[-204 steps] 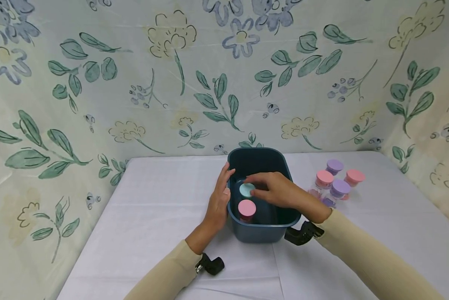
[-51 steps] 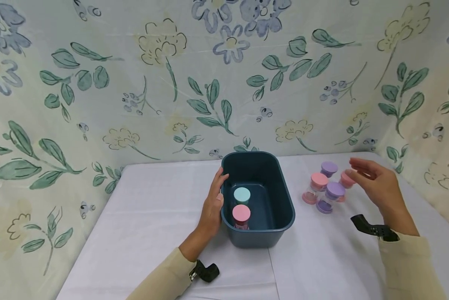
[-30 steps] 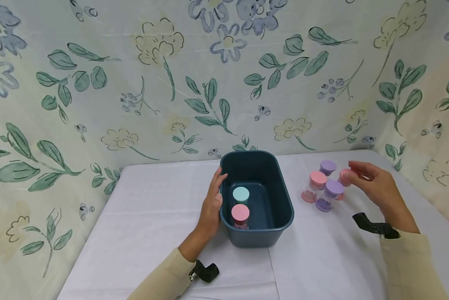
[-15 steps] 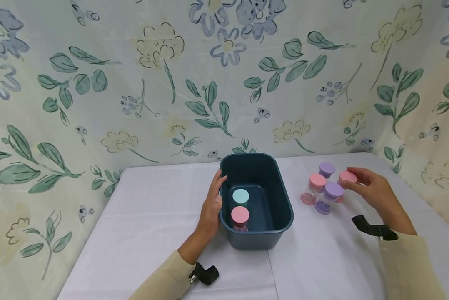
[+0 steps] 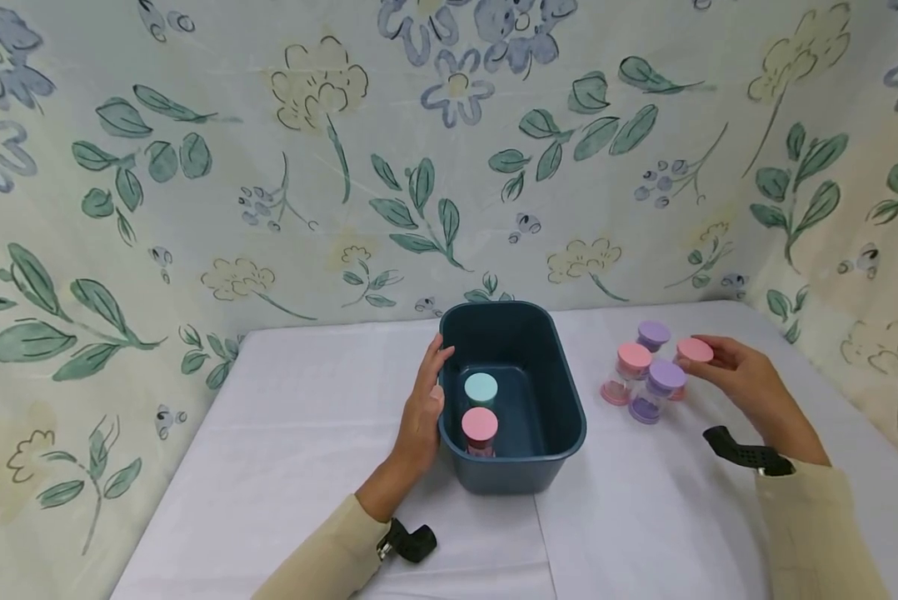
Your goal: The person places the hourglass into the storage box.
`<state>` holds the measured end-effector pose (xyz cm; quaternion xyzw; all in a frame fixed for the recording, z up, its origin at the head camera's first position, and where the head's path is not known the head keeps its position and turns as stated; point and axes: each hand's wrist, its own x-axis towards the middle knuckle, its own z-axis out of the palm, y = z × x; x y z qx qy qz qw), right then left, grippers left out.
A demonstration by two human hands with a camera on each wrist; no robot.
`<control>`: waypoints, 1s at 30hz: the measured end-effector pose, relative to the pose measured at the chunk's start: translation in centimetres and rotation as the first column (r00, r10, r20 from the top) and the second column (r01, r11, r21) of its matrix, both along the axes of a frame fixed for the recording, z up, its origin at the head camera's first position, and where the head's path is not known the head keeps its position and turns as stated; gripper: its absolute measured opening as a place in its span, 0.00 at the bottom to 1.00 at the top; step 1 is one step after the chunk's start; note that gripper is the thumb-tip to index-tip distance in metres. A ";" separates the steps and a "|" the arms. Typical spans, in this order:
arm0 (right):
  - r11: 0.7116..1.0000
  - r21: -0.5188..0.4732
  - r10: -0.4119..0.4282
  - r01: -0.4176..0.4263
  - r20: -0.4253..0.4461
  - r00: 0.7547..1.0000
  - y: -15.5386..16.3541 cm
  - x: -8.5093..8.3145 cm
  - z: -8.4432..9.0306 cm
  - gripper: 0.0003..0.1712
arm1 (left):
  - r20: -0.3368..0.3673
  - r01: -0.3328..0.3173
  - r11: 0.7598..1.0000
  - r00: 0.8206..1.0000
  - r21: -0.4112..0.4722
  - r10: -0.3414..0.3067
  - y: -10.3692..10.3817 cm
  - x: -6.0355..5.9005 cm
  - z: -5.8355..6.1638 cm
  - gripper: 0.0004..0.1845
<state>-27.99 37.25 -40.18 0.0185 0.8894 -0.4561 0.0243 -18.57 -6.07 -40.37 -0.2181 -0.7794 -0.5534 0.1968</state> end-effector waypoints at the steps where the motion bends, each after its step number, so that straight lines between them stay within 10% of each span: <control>1: 1.000 -0.008 0.005 -0.005 -0.001 1.000 0.0 0.0 0.1 0.53 | -0.004 0.000 1.000 1.000 0.000 0.000 0.0 -0.3 -0.3 0.29; 12: 1.000 0.003 -0.020 0.020 0.014 1.000 0.2 0.0 0.7 0.53 | -0.050 -0.017 1.000 0.999 -0.005 0.016 -0.6 -2.5 -3.3 0.29; 25: 0.999 0.000 -0.053 0.053 -0.046 0.998 -0.5 1.2 1.2 0.52 | -0.025 -0.019 1.000 1.000 -0.009 0.019 -0.6 -1.8 -3.7 0.29; 30: 0.997 -0.030 -0.077 0.076 -0.055 0.995 -0.6 1.7 2.1 0.49 | -0.006 -0.002 1.000 1.000 0.004 0.002 -0.2 -0.7 -1.7 0.29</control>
